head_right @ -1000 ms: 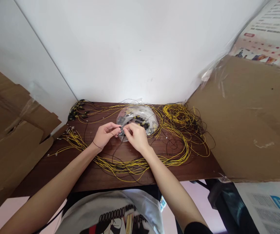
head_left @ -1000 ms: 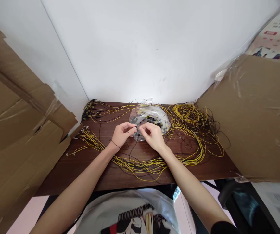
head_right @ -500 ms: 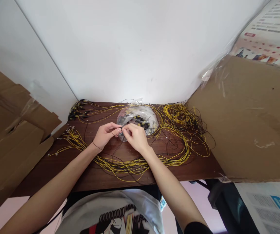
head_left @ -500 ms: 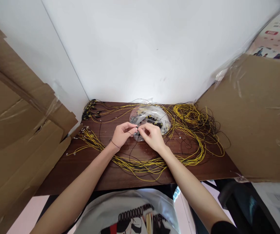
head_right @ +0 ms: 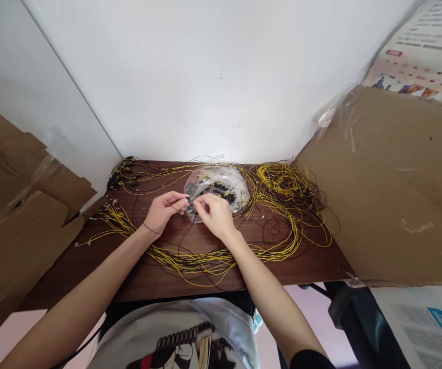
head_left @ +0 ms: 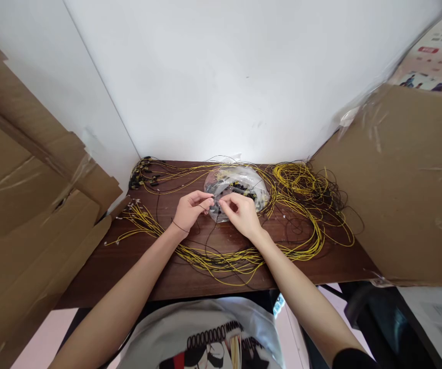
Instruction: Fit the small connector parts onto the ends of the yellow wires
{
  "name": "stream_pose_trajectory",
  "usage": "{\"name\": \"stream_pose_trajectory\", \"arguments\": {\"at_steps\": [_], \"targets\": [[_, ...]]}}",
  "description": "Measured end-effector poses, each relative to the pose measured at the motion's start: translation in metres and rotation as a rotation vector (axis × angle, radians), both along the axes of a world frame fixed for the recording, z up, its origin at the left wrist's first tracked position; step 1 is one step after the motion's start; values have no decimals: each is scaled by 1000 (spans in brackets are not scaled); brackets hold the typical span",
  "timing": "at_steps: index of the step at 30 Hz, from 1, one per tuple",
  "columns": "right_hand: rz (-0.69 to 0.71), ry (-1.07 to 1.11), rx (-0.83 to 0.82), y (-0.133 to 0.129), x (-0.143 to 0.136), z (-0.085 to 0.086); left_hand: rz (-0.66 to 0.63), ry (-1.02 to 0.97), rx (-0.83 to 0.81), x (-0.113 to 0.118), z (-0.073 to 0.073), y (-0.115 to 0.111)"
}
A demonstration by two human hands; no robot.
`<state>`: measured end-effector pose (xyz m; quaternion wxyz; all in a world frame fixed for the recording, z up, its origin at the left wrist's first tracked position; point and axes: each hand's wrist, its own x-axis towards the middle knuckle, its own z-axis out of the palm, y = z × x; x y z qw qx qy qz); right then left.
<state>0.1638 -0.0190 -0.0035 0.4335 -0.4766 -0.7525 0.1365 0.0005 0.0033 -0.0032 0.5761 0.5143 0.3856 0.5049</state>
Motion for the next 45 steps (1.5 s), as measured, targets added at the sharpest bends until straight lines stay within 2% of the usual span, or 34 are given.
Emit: {"name": "stream_pose_trajectory", "arguments": {"at_steps": [13, 30, 37, 45], "targets": [[32, -21, 2, -2, -3, -2, -67, 91, 45, 0, -1, -1], [36, -26, -9, -1, -3, -3, -72, 84, 34, 0, 0, -1], [37, -10, -17, -1, -3, -3, -53, 39, 12, 0, 0, 0], [9, 12, -15, 0, -1, -1, 1, -97, -64, -2, -4, 4]]}}
